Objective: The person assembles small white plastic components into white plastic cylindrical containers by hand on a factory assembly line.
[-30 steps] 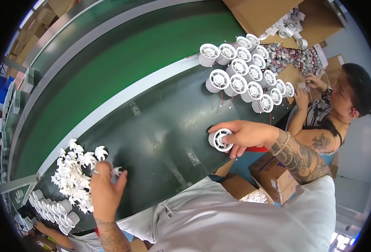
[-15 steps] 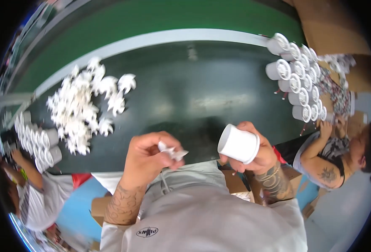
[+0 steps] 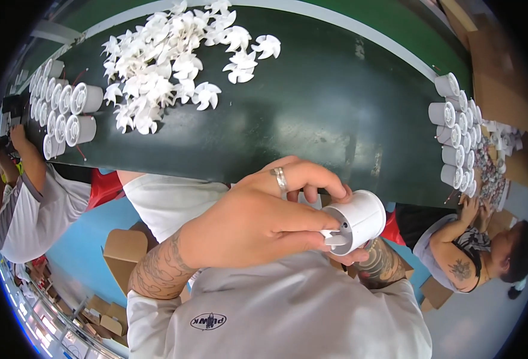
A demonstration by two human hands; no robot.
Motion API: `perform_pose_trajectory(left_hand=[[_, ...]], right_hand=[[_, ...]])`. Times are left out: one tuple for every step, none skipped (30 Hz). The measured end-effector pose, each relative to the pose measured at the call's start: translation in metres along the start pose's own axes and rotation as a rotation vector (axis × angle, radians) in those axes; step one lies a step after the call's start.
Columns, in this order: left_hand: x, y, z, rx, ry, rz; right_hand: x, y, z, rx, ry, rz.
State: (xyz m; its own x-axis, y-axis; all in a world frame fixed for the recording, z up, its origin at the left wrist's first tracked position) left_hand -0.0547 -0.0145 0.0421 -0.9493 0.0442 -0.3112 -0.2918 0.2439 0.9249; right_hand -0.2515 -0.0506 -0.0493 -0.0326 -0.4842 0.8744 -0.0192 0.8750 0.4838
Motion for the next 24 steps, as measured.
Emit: perform_pose_trajectory(left_hand=[[0.001, 0.001, 0.002, 0.019, -0.010, -0.015], [0.003, 0.001, 0.004, 0.016, -0.007, -0.013], [0.005, 0.002, 0.007, 0.039, 0.009, -0.056], [0.005, 0.002, 0.010, 0.063, 0.025, -0.101], [0.005, 0.001, 0.013, 0.061, 0.025, -0.101], [0.005, 0.001, 0.016, 0.090, 0.041, -0.127], [0.005, 0.001, 0.020, 0.118, 0.053, -0.153], [0.006, -0.001, 0.023, 0.113, 0.049, -0.154], [0.006, -0.001, 0.025, 0.126, 0.094, -0.163], [0.005, 0.000, 0.028, 0.141, 0.141, -0.168], [0.004, 0.002, 0.028, 0.136, 0.140, -0.166], [0.000, 0.005, 0.027, 0.152, 0.168, -0.166], [-0.002, 0.006, 0.025, 0.173, 0.195, -0.168], [-0.002, 0.005, 0.024, 0.174, 0.195, -0.165], [-0.001, 0.004, 0.022, 0.143, 0.150, -0.140], [0.001, 0.002, 0.022, 0.106, 0.107, -0.118], [0.000, 0.000, 0.024, 0.100, 0.110, -0.119], [-0.001, -0.002, 0.025, 0.103, 0.101, -0.108], [-0.002, -0.003, 0.028, 0.105, 0.092, -0.096], [-0.002, -0.003, 0.030, 0.099, 0.094, -0.094], [0.000, -0.005, 0.033, 0.087, 0.113, -0.028], [0.000, -0.006, 0.035, 0.074, 0.134, 0.041], [0.001, -0.007, 0.036, 0.068, 0.137, 0.044], [0.001, -0.008, 0.037, 0.038, 0.157, 0.077]], right_hand=[[0.002, 0.003, -0.004, -0.028, 0.003, 0.053], [0.004, 0.006, -0.008, -0.056, 0.006, 0.105], [0.006, 0.008, -0.009, -0.084, 0.008, 0.156], [0.008, 0.011, -0.010, -0.083, 0.009, 0.155], [0.009, 0.013, -0.010, -0.088, 0.031, 0.136], [0.011, 0.014, -0.010, -0.094, 0.052, 0.117], [0.012, 0.015, -0.009, -0.100, 0.071, 0.095], [0.012, 0.017, -0.009, -0.106, 0.090, 0.072], [0.012, 0.017, -0.009, -0.112, 0.110, 0.049], [0.013, 0.018, -0.009, -0.119, 0.133, 0.028], [0.014, 0.020, -0.008, -0.126, 0.156, 0.007], [0.013, 0.023, -0.008, -0.133, 0.179, -0.014], [0.005, 0.025, -0.018, 0.026, -0.106, -0.221], [0.006, 0.025, -0.017, 0.024, -0.105, -0.220], [0.010, 0.026, -0.015, 0.043, -0.086, -0.227], [0.012, 0.028, -0.017, 0.069, -0.066, -0.240], [0.010, 0.030, -0.015, 0.072, -0.063, -0.244], [0.006, 0.027, -0.011, -0.237, -0.015, 0.522], [0.010, 0.027, -0.006, -0.541, 0.038, 1.290], [0.010, 0.030, -0.007, -0.537, 0.041, 1.286], [0.008, 0.033, -0.008, -0.501, 0.012, 0.987], [0.009, 0.034, -0.011, -0.461, -0.013, 0.689], [0.015, 0.033, -0.014, -0.458, -0.007, 0.685], [0.026, 0.030, -0.019, -0.469, 0.035, 1.053]])
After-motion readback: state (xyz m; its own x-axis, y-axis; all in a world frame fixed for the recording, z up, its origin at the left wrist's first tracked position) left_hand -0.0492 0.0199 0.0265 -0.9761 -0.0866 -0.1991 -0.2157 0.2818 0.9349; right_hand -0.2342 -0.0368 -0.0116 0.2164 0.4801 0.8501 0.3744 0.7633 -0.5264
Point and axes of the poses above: each hand's wrist, its own z-axis away from the middle knuckle, its own x-axis out of the palm, y = z × x, the point moved 3 cm from there along -z, towards the middle knuckle, and after that the axes turned 11 degrees about -z, right-handed, at the moved point
